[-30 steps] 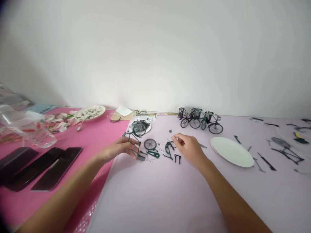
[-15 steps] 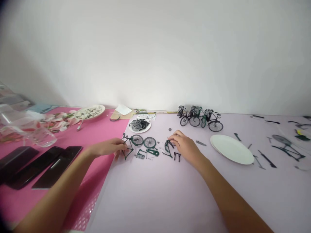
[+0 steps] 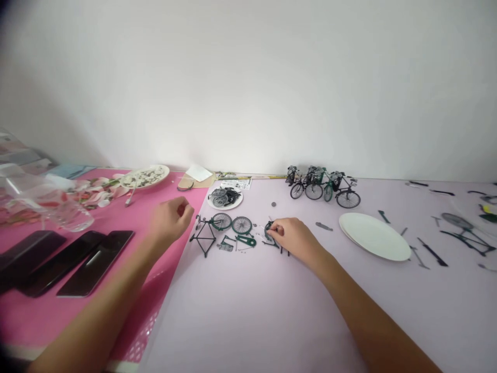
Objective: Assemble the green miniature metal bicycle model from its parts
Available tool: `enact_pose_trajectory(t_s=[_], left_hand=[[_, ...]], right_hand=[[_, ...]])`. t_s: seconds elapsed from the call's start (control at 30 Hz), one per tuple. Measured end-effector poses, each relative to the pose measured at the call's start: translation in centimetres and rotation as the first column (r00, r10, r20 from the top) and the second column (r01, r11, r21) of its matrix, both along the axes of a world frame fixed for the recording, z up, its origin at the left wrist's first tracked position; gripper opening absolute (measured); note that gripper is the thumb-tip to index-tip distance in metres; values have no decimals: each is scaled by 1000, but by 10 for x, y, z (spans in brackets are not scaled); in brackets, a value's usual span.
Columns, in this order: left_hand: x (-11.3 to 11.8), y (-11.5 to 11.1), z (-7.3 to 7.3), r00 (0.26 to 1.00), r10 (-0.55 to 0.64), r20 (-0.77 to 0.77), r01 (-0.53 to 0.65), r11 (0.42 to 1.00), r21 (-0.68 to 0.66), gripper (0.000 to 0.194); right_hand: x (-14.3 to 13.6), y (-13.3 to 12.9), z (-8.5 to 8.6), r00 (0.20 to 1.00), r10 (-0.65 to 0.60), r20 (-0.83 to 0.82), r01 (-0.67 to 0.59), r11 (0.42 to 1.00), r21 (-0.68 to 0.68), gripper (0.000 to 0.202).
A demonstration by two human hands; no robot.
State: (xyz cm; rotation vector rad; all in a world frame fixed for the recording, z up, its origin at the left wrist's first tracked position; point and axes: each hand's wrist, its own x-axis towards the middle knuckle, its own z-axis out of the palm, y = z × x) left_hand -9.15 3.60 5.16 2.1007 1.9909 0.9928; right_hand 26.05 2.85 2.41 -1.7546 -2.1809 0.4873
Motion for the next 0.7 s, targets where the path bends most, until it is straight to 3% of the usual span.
enact_pose_trajectory(t_s=[0.1, 0.2, 0.33, 0.5, 0.7], left_hand=[[14, -5, -12, 968, -164, 189, 139, 980, 140, 26], [33, -16, -24, 922, -349, 166, 323, 932, 165, 30], [57, -30, -35, 872, -463, 156, 442, 884, 154, 34], [67, -36, -40, 850, -488, 198, 483, 872, 79, 36], [66, -36, -41, 839, -484, 247, 494, 869, 28, 35]], right_hand=[[-6, -2, 0, 998, -57, -4, 57, 998, 3, 25], [-14, -7, 4, 993, -104, 49, 105, 994, -10, 24], [-22, -11, 4, 972, -140, 189, 140, 990, 14, 23], [-23, -10, -3, 962, -139, 236, 144, 990, -4, 23], [-16, -10, 7, 997, -53, 47, 51, 998, 47, 32]])
